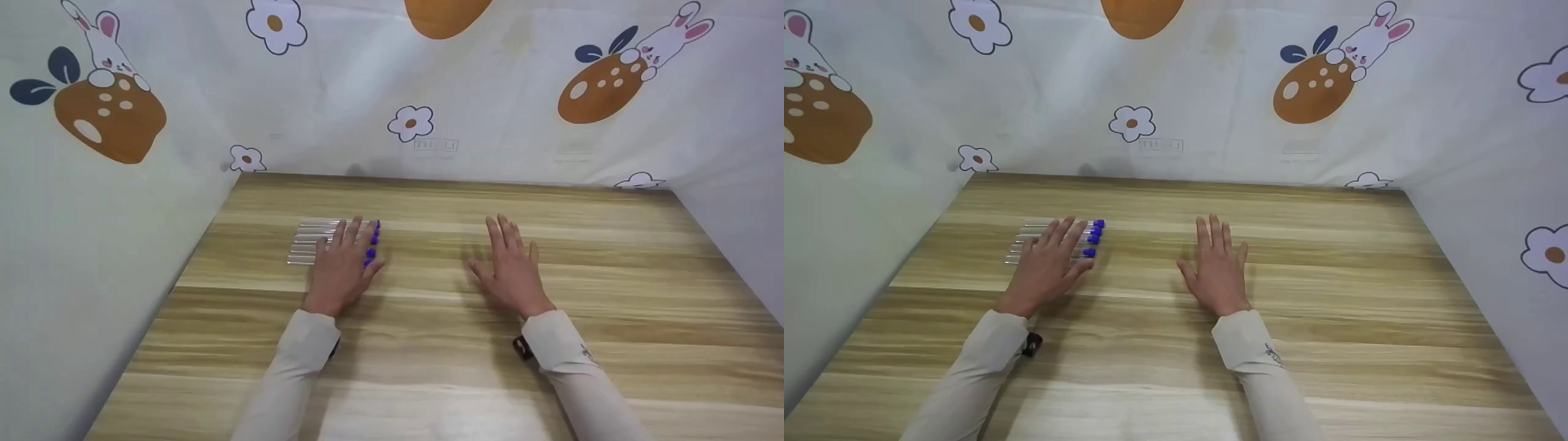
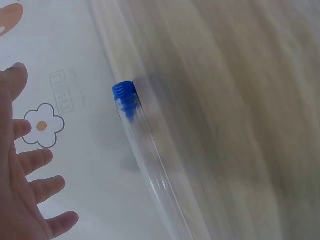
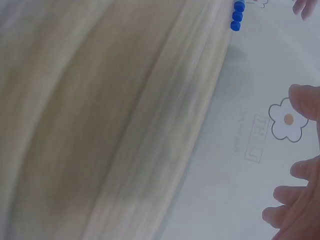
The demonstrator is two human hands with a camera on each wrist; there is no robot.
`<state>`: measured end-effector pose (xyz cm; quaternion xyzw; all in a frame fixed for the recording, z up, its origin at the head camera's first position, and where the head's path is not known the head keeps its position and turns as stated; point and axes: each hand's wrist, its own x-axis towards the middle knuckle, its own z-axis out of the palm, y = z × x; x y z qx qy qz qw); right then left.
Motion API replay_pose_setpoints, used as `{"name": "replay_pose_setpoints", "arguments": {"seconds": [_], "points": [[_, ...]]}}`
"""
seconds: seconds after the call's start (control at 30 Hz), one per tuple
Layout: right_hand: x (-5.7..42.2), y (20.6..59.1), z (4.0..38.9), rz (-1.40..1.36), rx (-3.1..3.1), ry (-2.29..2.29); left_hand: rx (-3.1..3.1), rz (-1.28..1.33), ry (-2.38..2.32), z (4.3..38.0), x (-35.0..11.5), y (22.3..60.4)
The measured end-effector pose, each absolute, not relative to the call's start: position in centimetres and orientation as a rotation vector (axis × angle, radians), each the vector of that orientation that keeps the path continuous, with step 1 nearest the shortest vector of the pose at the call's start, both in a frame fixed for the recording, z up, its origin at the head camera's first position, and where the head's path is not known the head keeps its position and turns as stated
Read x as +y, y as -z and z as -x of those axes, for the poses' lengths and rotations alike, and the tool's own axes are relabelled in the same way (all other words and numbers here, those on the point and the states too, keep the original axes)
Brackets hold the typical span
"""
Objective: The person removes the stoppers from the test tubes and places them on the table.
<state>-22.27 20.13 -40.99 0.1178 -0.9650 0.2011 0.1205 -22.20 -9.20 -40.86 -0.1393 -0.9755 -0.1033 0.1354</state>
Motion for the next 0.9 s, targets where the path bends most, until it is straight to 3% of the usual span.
{"name": "replay_pose_setpoints", "arguments": {"seconds": [0.9], "points": [[15.5, 40.9, 22.9, -0.457, -2.621, -1.053, -2.858, 0.403, 0.283, 22.6, -12.8, 41.2]]}}
